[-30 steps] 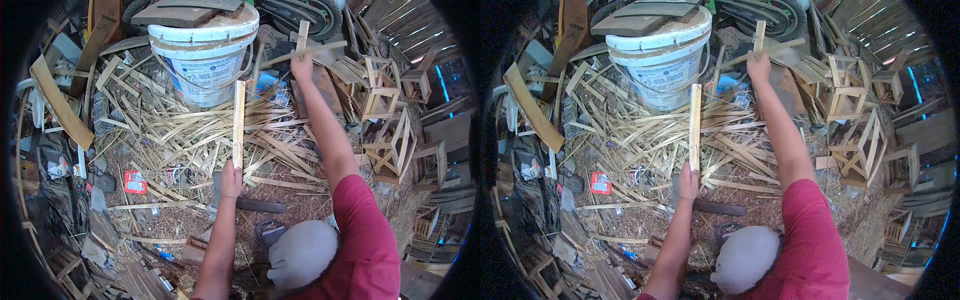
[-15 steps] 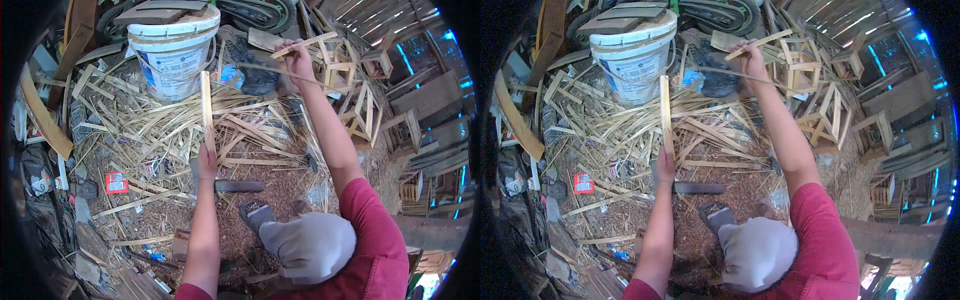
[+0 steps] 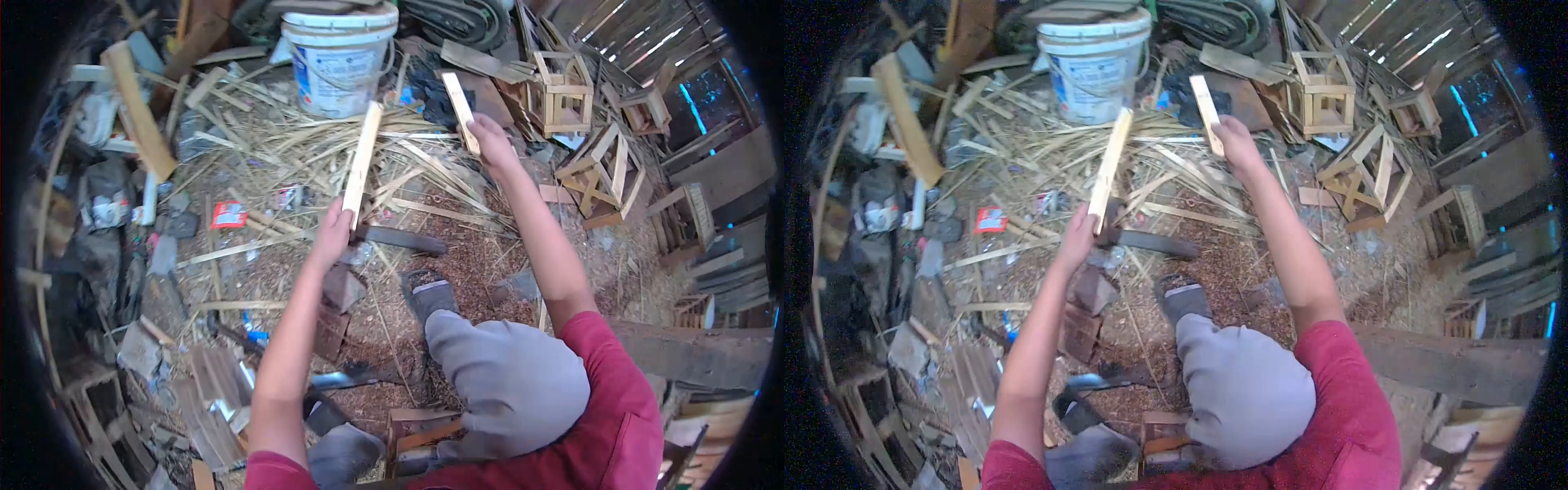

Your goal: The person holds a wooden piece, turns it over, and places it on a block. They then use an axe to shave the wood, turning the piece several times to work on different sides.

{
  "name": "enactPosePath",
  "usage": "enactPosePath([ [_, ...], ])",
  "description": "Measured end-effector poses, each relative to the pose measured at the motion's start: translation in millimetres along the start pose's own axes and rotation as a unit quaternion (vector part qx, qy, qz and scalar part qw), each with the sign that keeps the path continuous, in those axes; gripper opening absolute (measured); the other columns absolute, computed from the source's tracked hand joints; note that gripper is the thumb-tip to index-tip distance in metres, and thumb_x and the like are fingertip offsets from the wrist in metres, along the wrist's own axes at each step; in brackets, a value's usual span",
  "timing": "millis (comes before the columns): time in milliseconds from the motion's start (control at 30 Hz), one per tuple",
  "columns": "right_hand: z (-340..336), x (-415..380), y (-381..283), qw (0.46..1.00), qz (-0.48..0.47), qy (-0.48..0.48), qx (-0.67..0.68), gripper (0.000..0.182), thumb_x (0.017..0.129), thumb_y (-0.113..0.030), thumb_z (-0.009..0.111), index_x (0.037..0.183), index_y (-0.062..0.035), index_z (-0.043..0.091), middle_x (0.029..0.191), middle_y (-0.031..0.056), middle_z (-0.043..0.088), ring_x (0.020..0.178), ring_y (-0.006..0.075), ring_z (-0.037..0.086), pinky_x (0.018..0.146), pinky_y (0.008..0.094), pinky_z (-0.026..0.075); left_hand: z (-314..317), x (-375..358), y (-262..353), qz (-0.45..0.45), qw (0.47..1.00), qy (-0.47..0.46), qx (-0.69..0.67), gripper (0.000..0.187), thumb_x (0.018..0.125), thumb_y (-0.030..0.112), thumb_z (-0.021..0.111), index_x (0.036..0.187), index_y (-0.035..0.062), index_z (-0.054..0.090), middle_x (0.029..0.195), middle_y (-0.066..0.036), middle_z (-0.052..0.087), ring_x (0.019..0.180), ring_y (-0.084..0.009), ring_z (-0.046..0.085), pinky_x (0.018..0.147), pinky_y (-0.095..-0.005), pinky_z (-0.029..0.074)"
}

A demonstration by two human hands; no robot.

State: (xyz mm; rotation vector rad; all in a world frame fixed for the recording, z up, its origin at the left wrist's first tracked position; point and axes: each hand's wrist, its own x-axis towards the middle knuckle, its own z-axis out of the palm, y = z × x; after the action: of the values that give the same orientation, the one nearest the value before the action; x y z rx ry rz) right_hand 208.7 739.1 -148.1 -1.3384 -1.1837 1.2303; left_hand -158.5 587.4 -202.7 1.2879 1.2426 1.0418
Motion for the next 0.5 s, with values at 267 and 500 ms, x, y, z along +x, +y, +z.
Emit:
enactPosePath([
  [267,44.9,-91.9,-25.3,0.990,-0.011,-0.142,-0.025,0.059,0.101,-0.023,0.063,0.153,-0.0008,0.045,0.137,0.0169,0.064,0.127,0.0266,0.060,0.108,0.0409,0.046,-146.9,-226.7,145.0,-0.173,0.965,-0.080,0.182,0.041,0.103,0.025,0.049,0.134,0.0007,0.058,0.098,-0.001,0.064,0.080,-0.0115,0.056,0.071,-0.0301,0.049],
  [500,88.0,-151.3,-67.6,0.952,0.066,-0.211,-0.212,0.052,0.097,-0.033,0.065,0.138,-0.0016,0.061,0.129,0.0150,0.067,0.117,0.0260,0.062,0.097,0.0375,0.049,-141.2,-375.3,281.2,-0.295,0.951,0.015,0.095,0.027,0.103,0.024,0.048,0.114,0.0040,0.062,0.088,-0.001,0.063,0.073,-0.0096,0.055,0.067,-0.0271,0.047],
])
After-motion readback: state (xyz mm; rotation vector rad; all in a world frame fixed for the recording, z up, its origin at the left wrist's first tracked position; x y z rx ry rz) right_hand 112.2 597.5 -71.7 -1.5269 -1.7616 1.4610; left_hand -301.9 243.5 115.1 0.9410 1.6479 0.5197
